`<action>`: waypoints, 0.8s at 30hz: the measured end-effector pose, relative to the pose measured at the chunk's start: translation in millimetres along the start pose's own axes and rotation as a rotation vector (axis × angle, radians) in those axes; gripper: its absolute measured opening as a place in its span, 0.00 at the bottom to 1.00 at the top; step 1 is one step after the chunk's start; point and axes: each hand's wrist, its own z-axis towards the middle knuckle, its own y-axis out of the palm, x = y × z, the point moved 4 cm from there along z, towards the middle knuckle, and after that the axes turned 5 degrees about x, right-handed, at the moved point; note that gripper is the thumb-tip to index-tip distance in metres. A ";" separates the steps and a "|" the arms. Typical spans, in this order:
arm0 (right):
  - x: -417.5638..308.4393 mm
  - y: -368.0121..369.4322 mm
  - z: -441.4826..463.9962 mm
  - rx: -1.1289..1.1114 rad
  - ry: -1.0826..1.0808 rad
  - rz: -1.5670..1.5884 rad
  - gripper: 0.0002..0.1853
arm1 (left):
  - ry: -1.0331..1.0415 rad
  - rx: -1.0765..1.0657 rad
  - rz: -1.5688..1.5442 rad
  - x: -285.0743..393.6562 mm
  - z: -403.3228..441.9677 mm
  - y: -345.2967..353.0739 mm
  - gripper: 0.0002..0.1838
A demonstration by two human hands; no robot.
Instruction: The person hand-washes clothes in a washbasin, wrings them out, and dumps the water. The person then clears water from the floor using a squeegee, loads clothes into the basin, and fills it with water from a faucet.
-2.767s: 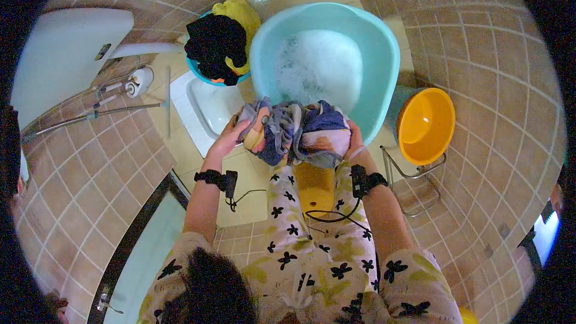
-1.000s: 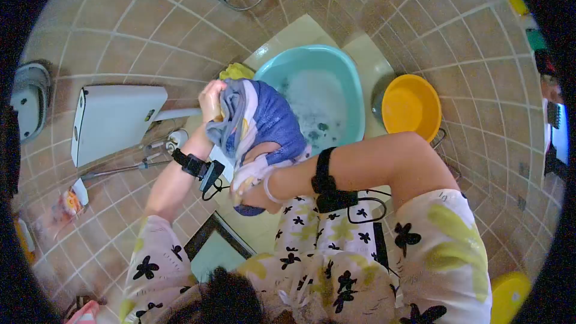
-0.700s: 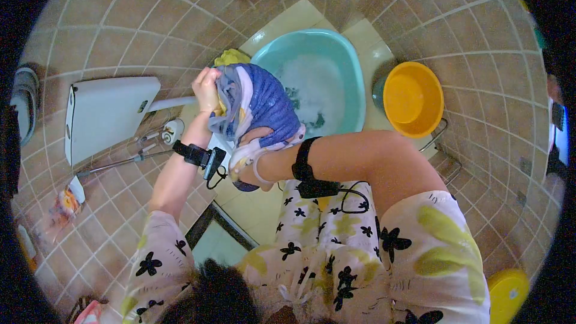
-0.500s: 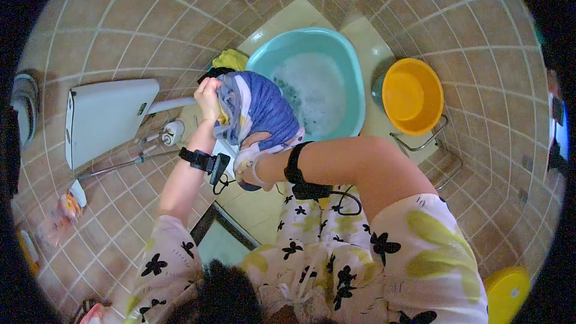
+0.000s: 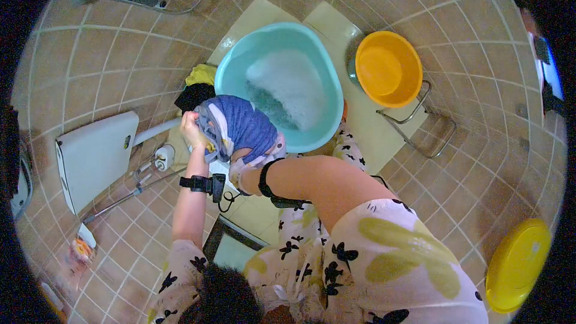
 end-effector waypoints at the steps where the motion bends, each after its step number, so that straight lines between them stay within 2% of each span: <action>1: 0.0 0.7 0.3 0.008 0.002 0.002 0.23 | -0.010 0.014 -0.002 -1.5 0.0 -2.6 0.07; 12: 1.5 9.1 -9.2 0.108 0.057 0.074 0.26 | -0.030 0.054 0.036 -5.8 -10.1 -7.4 0.08; 15: -0.5 15.1 -19.4 0.163 0.073 0.109 0.26 | 0.048 0.080 0.102 -9.4 -12.3 -12.0 0.08; 17: -2.5 19.5 -28.6 0.210 0.077 0.135 0.27 | -0.076 0.114 0.072 -19.3 -10.9 -19.8 0.07; 19: -4.1 27.1 -43.7 0.281 0.072 0.165 0.28 | -0.044 0.123 0.053 -27.4 -10.6 -27.9 0.07; 21: -5.5 36.6 -65.8 0.364 0.058 0.195 0.28 | -0.105 0.179 -0.002 -27.2 -21.4 -33.8 0.07; 24: -6.7 40.1 -106.1 0.451 0.006 0.193 0.29 | -0.284 0.245 -0.150 -45.8 -33.3 -45.9 0.06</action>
